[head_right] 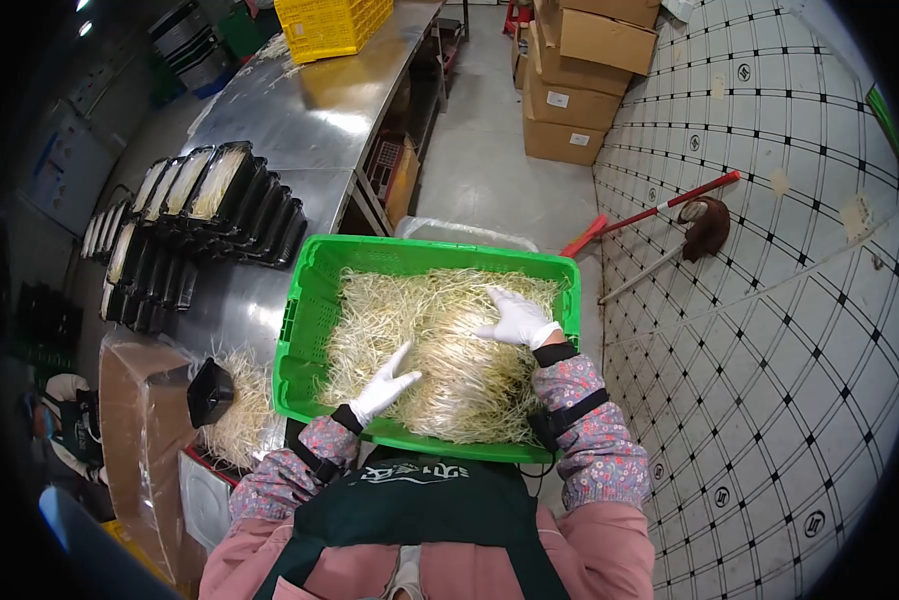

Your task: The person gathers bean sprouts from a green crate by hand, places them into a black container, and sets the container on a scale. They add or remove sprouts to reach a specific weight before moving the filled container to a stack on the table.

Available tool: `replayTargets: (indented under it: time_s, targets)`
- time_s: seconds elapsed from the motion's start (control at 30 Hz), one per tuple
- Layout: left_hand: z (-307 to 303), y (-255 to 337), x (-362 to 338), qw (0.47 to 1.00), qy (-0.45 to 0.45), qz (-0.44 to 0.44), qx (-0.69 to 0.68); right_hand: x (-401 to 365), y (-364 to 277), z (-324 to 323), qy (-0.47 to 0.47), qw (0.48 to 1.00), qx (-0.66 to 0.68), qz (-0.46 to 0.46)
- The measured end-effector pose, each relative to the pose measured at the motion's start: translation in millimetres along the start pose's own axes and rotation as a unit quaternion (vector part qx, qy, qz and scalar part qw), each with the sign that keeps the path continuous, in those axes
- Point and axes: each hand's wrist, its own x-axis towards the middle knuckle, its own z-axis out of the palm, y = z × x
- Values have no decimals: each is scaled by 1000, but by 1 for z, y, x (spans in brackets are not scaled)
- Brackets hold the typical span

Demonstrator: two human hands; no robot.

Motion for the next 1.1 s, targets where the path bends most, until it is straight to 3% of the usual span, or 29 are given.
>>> replayTargets:
  time_s: [0.1, 0.17, 0.27, 0.33, 0.4, 0.5, 0.57, 0.63, 0.7, 0.77, 0.83, 0.9, 0.97, 1.1]
  targets:
    - [12, -5, 2, 997, -35, -27, 69, 7, -27, 24, -22, 1000, 1, -10]
    - [12, 4, -4, 997, -55, -55, 2, -10, -46, 40, -45, 993, -90, -55]
    - [4, -1, -14, 996, -54, -35, -66, -59, -76, 58, -2, 987, -131, -94]
    - [-1, -5, -17, 994, -47, -27, -100, -75, -87, 75, 132, 946, -269, -126]
    - [-16, 0, -21, 994, -33, -8, -105, -70, -88, 82, 122, 953, -257, -100]
    - [-59, 29, -43, 991, 76, 46, -97, -43, -62, 88, 103, 977, -170, -72]
    - [-100, 62, -70, 976, 198, 68, -63, -26, -42, 75, 8, 1000, 3, 22]
    - [-157, 47, -99, 936, 333, 115, -26, -23, -24, 74, 45, 999, -16, 8]
    - [-220, 19, -138, 826, 499, 157, 210, -27, -31, 74, 81, 996, -35, -6]
    - [-268, -2, -175, 731, 640, 148, 184, -44, -60, 69, 129, 971, -200, 27]
    - [-312, -27, -215, 617, 728, 61, 292, -45, -72, 73, 132, 962, -237, 34]
    - [-345, -52, -247, 595, 758, -49, 262, -43, -82, 73, 36, 987, -141, 75]
    - [-374, -86, -267, 601, 761, -119, 214, -41, -80, 78, 33, 987, -129, 93]
    - [-417, -158, -281, 687, 715, -111, -63, -43, -64, 78, 51, 994, -28, 89]
